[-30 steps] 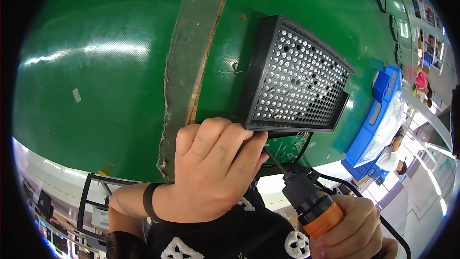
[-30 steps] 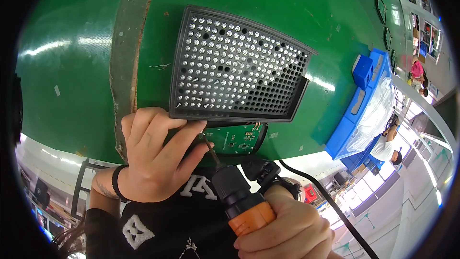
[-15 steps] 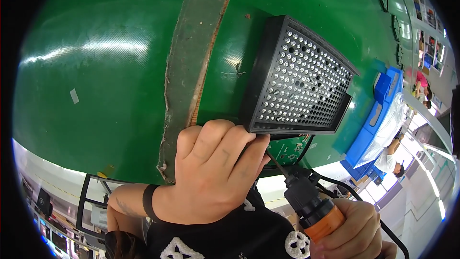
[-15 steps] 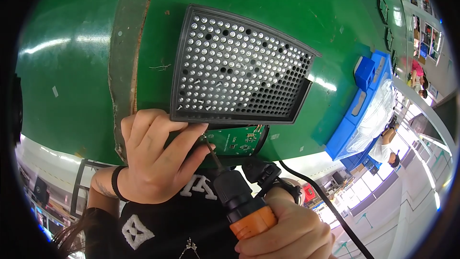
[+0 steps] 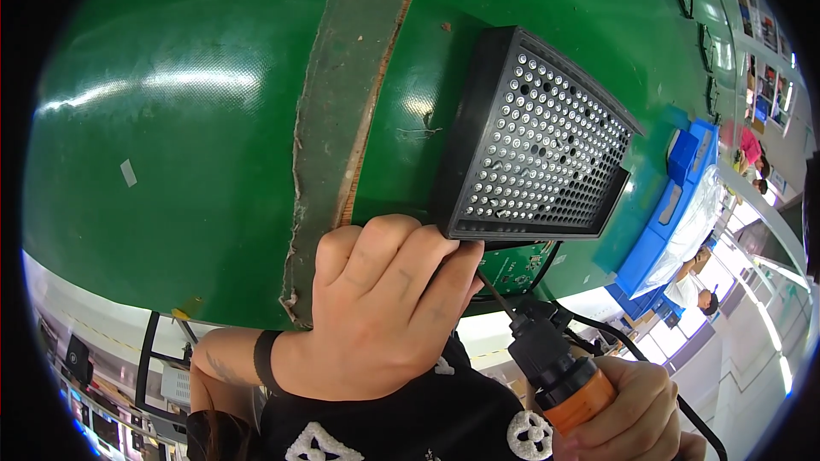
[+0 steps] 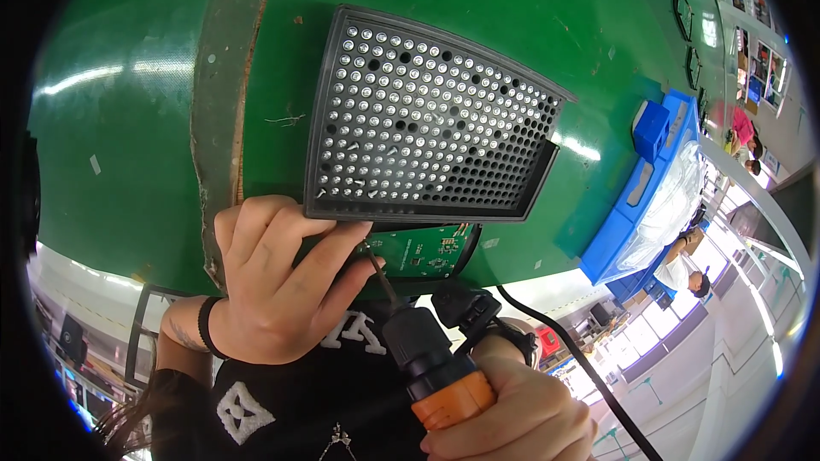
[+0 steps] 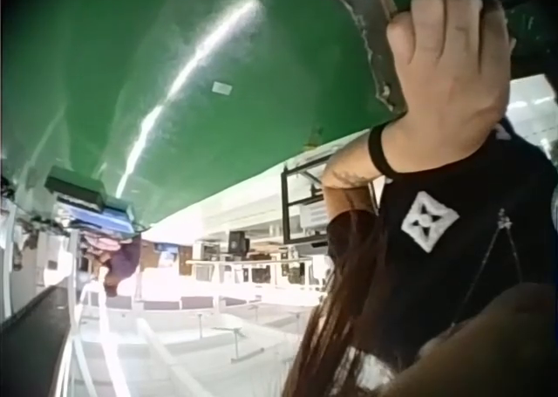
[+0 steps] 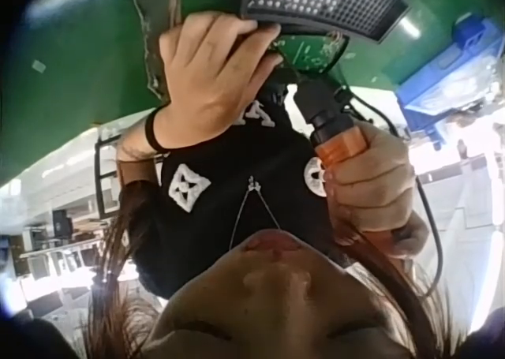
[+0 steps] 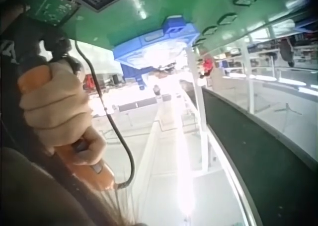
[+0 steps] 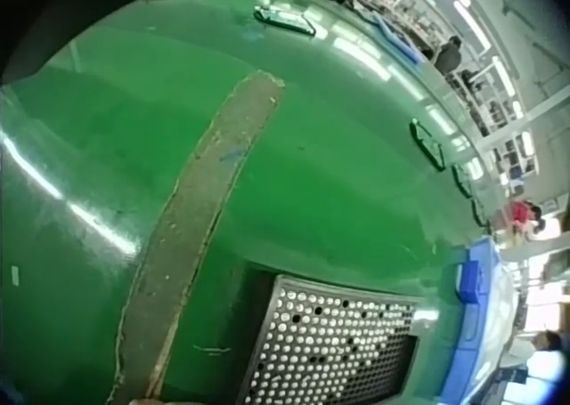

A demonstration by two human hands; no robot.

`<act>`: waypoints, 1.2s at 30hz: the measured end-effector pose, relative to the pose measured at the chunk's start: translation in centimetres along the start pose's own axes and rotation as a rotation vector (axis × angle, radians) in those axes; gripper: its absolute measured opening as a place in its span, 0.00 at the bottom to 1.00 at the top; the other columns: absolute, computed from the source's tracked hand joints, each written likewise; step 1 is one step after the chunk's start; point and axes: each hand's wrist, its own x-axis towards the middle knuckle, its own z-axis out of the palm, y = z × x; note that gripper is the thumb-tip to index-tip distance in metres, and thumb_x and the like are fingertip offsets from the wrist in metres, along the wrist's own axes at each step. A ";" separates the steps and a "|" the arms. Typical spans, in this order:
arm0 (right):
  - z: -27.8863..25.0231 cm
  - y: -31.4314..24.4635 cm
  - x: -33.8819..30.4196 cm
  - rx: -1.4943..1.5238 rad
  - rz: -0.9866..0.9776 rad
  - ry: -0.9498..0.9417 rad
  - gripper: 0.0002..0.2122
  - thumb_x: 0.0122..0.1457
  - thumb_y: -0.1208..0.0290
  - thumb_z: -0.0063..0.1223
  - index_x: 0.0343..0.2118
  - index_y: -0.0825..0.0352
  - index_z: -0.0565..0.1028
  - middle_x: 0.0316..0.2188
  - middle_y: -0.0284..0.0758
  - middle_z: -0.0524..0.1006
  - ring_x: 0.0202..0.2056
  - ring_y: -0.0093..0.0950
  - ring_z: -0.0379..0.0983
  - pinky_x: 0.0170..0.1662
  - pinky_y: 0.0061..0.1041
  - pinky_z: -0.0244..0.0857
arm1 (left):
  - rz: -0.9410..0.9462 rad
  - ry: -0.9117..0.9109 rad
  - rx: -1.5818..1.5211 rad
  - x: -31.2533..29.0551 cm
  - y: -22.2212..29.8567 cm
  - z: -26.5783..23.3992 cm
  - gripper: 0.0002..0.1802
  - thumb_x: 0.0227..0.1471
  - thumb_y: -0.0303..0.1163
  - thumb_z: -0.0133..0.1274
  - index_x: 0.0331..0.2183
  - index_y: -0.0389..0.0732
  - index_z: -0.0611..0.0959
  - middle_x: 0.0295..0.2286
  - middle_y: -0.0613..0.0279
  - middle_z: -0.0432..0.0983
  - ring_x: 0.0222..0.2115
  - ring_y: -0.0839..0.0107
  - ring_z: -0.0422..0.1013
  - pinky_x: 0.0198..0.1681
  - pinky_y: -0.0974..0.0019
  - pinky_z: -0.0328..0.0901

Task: The person picks up a circuit board and uses a power screwdriver to drive screws into it before fitting a plastic cover onto the assembly. After completing the unit, they place it onto the green conveyor belt.

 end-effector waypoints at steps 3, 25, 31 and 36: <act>-0.1 -0.1 0.1 0.032 0.024 0.000 0.14 0.51 0.72 0.49 0.40 0.68 0.65 0.14 0.28 0.69 0.10 0.16 0.64 0.11 0.15 0.60 | -0.001 0.001 -0.002 0.0 0.0 0.0 0.20 0.28 0.32 0.61 0.32 0.42 0.80 0.29 0.68 0.69 0.29 0.65 0.64 0.33 0.63 0.52; 1.4 -0.8 0.4 -0.237 0.255 -0.049 0.16 0.48 0.76 0.51 0.42 0.67 0.65 0.16 0.27 0.67 0.12 0.17 0.63 0.14 0.19 0.64 | 0.014 0.024 -0.046 0.3 0.0 0.1 0.22 0.27 0.30 0.61 0.32 0.40 0.79 0.30 0.65 0.68 0.30 0.63 0.64 0.32 0.62 0.53; 0.4 -2.0 1.2 -0.205 0.250 -0.037 0.19 0.50 0.74 0.51 0.46 0.66 0.64 0.18 0.27 0.66 0.13 0.18 0.62 0.16 0.21 0.63 | 0.024 0.037 -0.046 0.4 0.8 -0.8 0.21 0.29 0.27 0.61 0.33 0.39 0.77 0.27 0.64 0.69 0.28 0.64 0.66 0.31 0.62 0.56; -1.7 -5.7 2.6 -0.081 -0.032 0.166 0.21 0.48 0.77 0.52 0.47 0.64 0.63 0.17 0.27 0.65 0.13 0.18 0.62 0.15 0.19 0.60 | 0.009 -0.365 -0.362 2.8 1.4 -5.0 0.12 0.37 0.24 0.58 0.29 0.40 0.74 0.21 0.61 0.70 0.20 0.67 0.67 0.24 0.67 0.60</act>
